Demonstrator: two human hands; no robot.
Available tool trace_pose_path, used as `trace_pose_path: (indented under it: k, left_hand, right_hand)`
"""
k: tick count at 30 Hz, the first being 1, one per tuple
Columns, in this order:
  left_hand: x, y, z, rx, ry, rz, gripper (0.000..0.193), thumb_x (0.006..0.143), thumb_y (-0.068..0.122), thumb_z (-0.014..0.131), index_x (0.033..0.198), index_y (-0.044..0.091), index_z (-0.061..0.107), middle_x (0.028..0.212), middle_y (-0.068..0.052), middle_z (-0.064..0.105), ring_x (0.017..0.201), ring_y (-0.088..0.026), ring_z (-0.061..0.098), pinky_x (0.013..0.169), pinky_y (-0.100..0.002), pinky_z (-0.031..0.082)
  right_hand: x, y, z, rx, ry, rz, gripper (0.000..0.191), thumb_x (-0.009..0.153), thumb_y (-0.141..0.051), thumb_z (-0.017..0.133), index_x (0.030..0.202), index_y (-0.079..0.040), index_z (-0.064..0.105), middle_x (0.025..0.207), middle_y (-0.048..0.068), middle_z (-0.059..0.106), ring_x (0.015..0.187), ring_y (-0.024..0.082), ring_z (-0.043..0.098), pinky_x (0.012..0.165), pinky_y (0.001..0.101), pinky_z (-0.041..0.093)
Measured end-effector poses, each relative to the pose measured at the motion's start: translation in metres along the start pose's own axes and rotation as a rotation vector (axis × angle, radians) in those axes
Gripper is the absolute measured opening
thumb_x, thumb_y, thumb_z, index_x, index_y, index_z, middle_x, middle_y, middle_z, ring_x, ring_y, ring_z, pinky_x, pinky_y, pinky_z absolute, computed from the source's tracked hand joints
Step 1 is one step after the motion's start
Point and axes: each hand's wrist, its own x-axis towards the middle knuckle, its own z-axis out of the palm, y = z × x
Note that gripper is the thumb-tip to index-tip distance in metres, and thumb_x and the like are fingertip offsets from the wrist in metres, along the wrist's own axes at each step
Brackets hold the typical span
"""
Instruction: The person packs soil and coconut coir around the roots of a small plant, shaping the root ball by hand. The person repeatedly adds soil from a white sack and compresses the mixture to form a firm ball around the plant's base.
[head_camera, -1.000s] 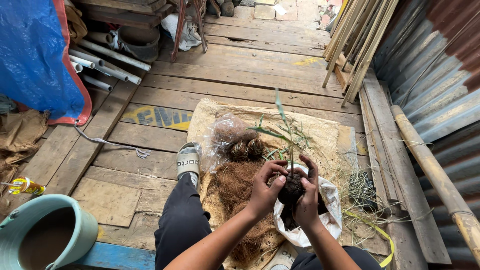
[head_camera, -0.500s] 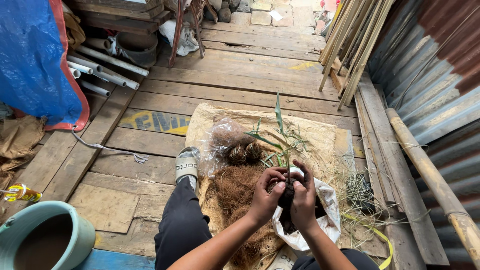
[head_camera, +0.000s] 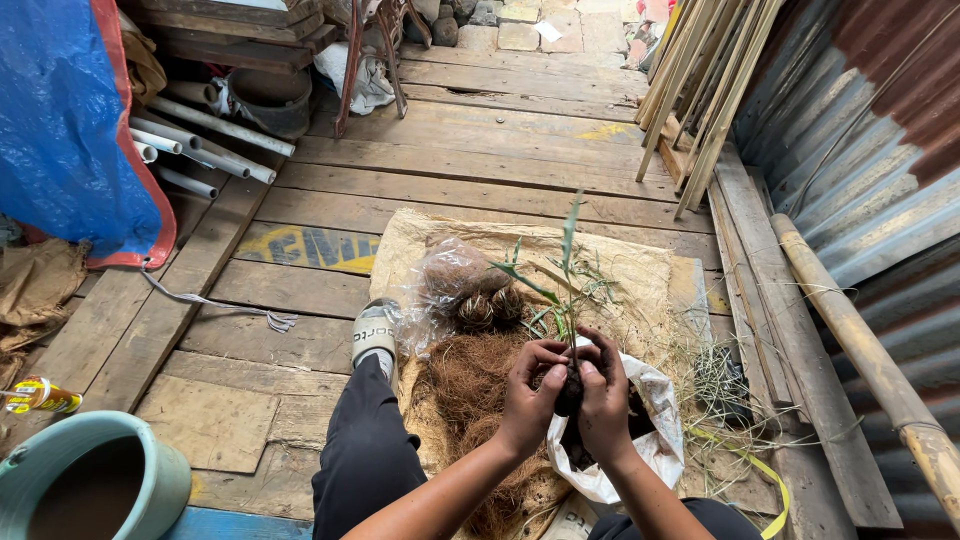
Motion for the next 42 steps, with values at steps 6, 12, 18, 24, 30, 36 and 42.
trace_pose_path:
  k: [6,12,18,24,30,36,42]
  left_hand:
    - [0.008,0.004,-0.003,0.085,0.010,0.042,0.037,0.092,0.037,0.054,0.107,0.003,0.054,0.113,-0.014,0.056,0.106,-0.025,0.061,0.097,-0.040,0.054]
    - [0.018,0.006,-0.011,-0.110,0.000,-0.079,0.049,0.095,0.041,0.042,0.127,0.006,0.050,0.107,-0.012,0.063,0.098,-0.020,0.065,0.092,-0.033,0.055]
    - [0.016,-0.007,-0.014,-0.252,-0.084,-0.124,0.058,0.100,0.043,0.039,0.135,-0.002,0.053,0.107,-0.013,0.066,0.098,-0.021,0.066,0.088,-0.034,0.055]
    - [0.017,-0.008,-0.013,-0.375,-0.047,-0.148,0.067,0.097,0.045,0.039,0.152,0.006,0.040,0.146,-0.008,0.059,0.133,-0.016,0.061,0.113,-0.030,0.049]
    - [0.014,-0.021,-0.018,-0.487,-0.120,-0.427,0.065,0.103,0.052,0.035,0.129,-0.002,0.061,0.116,-0.017,0.073,0.106,-0.024,0.072,0.095,-0.035,0.057]
    - [0.017,-0.056,-0.024,-0.340,0.107,-0.342,0.055,0.104,0.052,0.041,0.094,0.005,0.067,0.084,-0.010,0.067,0.074,-0.021,0.066,0.071,-0.034,0.054]
    - [0.026,-0.056,-0.025,-0.395,0.252,-0.412,0.059,0.104,0.058,0.038,0.090,0.006,0.061,0.084,-0.009,0.066,0.075,-0.021,0.066,0.073,-0.034,0.056]
  right_hand:
    - [0.000,0.013,0.009,-0.044,-0.022,-0.072,0.042,0.096,-0.014,0.047,0.134,0.003,0.053,0.112,0.010,0.064,0.103,0.017,0.062,0.094,0.0301,0.052]
    - [0.000,0.013,0.016,-0.134,-0.085,-0.068,0.039,0.095,-0.019,0.047,0.125,0.003,0.058,0.111,0.011,0.068,0.105,0.018,0.065,0.096,0.0315,0.052]
    - [0.000,0.013,0.021,-0.132,-0.119,-0.052,0.036,0.098,-0.021,0.047,0.123,0.002,0.059,0.108,0.013,0.067,0.102,0.019,0.066,0.094,0.0319,0.054]
    - [-0.006,0.012,0.028,-0.526,-0.069,-0.350,0.038,0.108,-0.027,0.039,0.131,-0.004,0.058,0.135,0.015,0.060,0.135,0.031,0.046,0.117,0.0428,0.033]
    - [0.003,0.020,0.025,-0.642,0.091,-0.309,0.058,0.111,-0.042,0.019,0.146,-0.010,0.051,0.164,0.014,0.037,0.153,0.035,0.027,0.125,0.0524,0.013]
    - [0.017,0.040,0.025,-0.725,0.042,-0.267,0.064,0.110,-0.049,0.012,0.162,-0.018,0.033,0.174,0.016,0.014,0.159,0.039,0.004,0.124,0.0601,-0.006]
    - [0.019,0.040,0.025,-0.668,0.016,-0.286,0.073,0.108,-0.057,0.007,0.161,-0.013,0.030,0.171,0.015,0.024,0.161,0.036,0.016,0.128,0.0561,0.001]
